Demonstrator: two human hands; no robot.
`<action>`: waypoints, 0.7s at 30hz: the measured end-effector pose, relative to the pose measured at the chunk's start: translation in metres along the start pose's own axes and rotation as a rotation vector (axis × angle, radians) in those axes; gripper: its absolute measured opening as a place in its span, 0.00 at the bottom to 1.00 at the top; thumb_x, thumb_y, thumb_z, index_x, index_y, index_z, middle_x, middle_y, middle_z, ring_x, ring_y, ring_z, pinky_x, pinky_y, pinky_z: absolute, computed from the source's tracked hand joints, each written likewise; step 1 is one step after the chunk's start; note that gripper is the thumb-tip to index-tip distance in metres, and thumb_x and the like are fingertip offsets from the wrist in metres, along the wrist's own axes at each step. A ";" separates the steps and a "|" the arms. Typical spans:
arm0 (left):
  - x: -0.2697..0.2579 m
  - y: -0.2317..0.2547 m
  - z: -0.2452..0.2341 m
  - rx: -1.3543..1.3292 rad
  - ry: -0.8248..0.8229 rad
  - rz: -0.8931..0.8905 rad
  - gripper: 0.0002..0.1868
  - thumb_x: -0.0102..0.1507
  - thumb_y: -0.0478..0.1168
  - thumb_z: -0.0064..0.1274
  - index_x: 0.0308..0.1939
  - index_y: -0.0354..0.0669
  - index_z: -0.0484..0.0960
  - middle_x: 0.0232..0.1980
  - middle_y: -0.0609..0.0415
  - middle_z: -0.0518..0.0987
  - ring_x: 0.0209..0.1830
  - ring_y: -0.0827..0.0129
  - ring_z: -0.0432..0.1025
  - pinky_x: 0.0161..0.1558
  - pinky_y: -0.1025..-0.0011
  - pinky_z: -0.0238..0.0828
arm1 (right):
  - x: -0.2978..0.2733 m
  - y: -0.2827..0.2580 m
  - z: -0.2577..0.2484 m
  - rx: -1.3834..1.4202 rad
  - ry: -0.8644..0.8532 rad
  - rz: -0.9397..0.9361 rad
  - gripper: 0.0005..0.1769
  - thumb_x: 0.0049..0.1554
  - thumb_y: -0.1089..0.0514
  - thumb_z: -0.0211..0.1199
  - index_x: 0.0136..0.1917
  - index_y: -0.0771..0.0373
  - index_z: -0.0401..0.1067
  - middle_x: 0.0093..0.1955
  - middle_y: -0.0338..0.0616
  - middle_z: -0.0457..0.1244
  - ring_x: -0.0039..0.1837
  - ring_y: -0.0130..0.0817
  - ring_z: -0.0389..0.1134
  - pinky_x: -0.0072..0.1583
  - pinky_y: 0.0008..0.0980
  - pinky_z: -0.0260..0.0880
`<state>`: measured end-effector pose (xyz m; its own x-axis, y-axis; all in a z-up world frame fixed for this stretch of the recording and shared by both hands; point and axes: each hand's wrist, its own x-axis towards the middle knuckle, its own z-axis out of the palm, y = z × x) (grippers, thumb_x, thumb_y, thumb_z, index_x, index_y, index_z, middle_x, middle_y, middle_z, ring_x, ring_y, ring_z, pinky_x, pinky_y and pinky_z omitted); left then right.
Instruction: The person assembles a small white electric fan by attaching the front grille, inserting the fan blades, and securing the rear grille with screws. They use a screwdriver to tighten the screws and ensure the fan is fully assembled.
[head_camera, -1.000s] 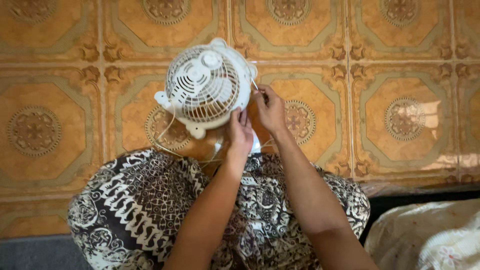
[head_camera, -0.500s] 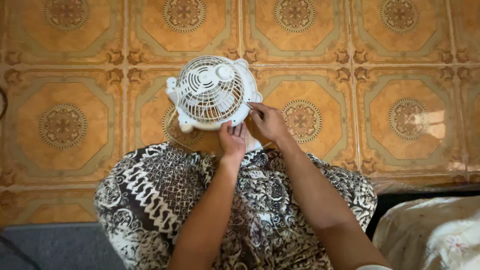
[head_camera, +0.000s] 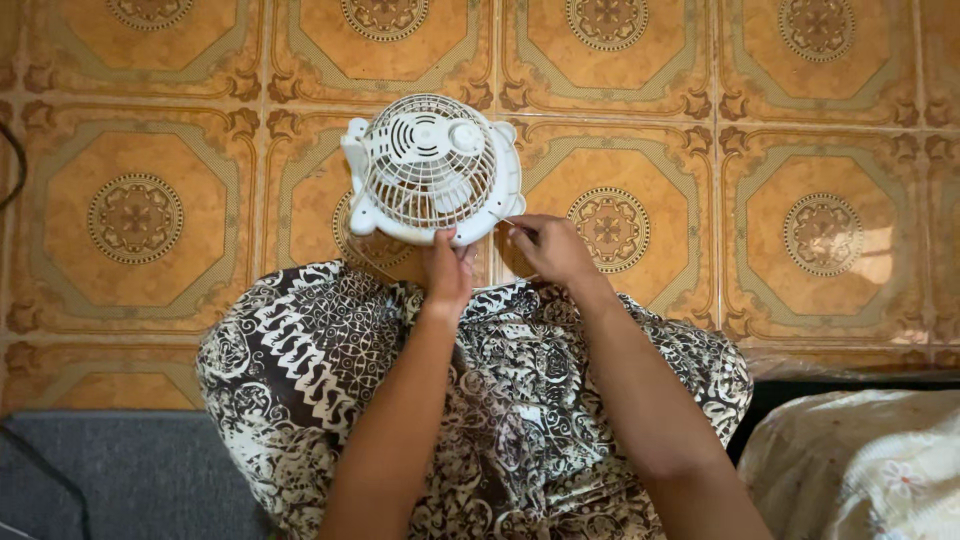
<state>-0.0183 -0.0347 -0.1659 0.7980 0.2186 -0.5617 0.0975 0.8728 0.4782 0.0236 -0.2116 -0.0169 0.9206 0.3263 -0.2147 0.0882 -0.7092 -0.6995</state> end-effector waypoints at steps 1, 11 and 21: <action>-0.002 0.005 0.004 0.019 0.013 0.005 0.21 0.61 0.39 0.49 0.59 0.44 0.72 0.57 0.54 0.77 0.55 0.67 0.74 0.57 0.64 0.72 | -0.001 0.000 -0.003 -0.008 0.004 -0.017 0.19 0.59 0.51 0.60 0.60 0.57 0.78 0.53 0.55 0.71 0.51 0.52 0.74 0.57 0.42 0.73; -0.034 0.073 0.051 0.280 0.042 0.048 0.17 0.61 0.36 0.51 0.54 0.38 0.71 0.52 0.48 0.76 0.49 0.63 0.75 0.48 0.64 0.76 | -0.011 -0.029 -0.030 -0.002 0.003 -0.044 0.19 0.57 0.56 0.63 0.62 0.57 0.77 0.57 0.48 0.72 0.52 0.43 0.75 0.57 0.41 0.73; -0.051 0.145 0.082 0.768 -0.050 0.179 0.19 0.62 0.39 0.53 0.56 0.37 0.77 0.47 0.49 0.81 0.43 0.67 0.75 0.42 0.69 0.73 | -0.016 -0.077 -0.057 -0.059 -0.028 -0.222 0.16 0.58 0.57 0.64 0.58 0.57 0.80 0.51 0.48 0.72 0.48 0.42 0.73 0.52 0.40 0.74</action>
<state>0.0041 0.0451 -0.0131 0.8644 0.2909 -0.4100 0.3342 0.2768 0.9010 0.0241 -0.1981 0.0795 0.8655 0.4946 -0.0795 0.3100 -0.6535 -0.6905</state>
